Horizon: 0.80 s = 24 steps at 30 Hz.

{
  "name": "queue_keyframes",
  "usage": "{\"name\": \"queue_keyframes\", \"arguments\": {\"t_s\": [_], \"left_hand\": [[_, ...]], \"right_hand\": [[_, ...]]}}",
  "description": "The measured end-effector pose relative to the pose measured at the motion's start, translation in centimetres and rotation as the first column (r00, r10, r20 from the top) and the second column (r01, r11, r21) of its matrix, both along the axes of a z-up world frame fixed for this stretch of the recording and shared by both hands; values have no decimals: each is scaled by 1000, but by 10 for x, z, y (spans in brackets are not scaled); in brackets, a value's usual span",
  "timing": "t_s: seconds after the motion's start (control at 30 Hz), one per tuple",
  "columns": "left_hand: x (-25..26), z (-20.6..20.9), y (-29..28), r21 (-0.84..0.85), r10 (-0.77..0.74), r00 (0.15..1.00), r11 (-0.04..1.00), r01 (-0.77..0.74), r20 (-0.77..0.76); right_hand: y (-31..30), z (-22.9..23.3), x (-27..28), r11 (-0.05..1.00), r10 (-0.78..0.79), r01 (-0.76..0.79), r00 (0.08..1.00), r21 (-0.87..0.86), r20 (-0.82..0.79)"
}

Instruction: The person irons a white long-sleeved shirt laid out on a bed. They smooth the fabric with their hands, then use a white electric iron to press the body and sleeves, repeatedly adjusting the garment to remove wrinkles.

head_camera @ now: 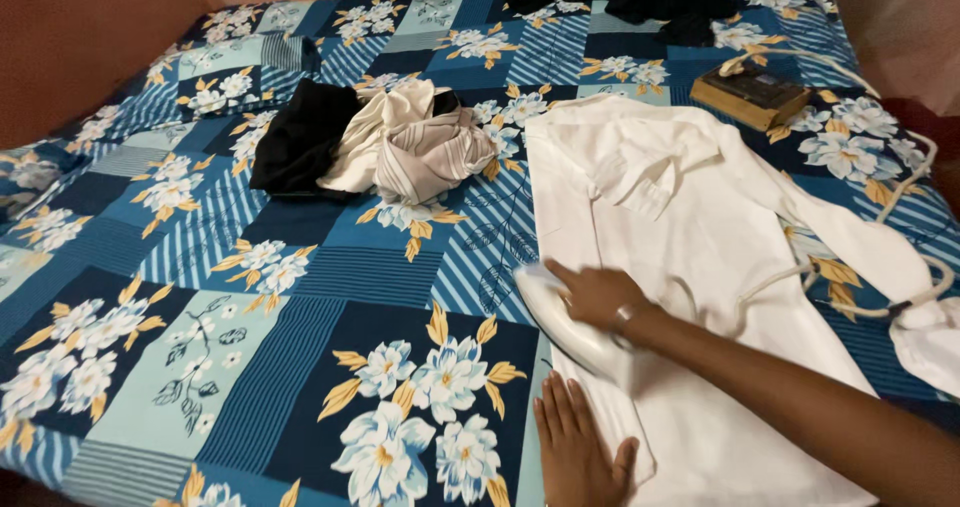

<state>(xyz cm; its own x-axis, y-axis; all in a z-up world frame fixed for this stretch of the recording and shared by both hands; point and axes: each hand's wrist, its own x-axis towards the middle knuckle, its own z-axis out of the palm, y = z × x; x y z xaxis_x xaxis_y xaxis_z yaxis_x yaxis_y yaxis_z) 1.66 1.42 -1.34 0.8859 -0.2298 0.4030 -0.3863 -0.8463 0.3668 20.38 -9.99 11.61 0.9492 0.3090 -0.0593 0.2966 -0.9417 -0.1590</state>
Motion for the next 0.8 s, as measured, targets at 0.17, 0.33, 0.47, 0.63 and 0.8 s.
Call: {"name": "queue_keyframes", "arguments": {"t_s": [0.17, 0.33, 0.47, 0.63, 0.8], "left_hand": [[-16, 20, -2, -80, 50, 998, 995, -52, -28], [-56, 25, 5, -70, 34, 999, 997, -36, -19], [-63, 31, 9, -99, -30, 981, 995, 12, -191], [-66, 34, 11, -137, -33, 989, 990, 13, -147], [-63, 33, 8, -104, -16, 994, 995, 5, -112]], "right_hand": [[26, 4, 20, 999, 36, -35, 998, -14, 44], [-16, 3, -59, 993, 112, -114, 993, -34, -33], [-60, 15, -134, 979, 182, -188, 980, -75, -78], [-69, 24, -164, 991, 107, -119, 981, -66, -161], [-45, 18, -126, 983, 136, -147, 985, -106, -107]]}}
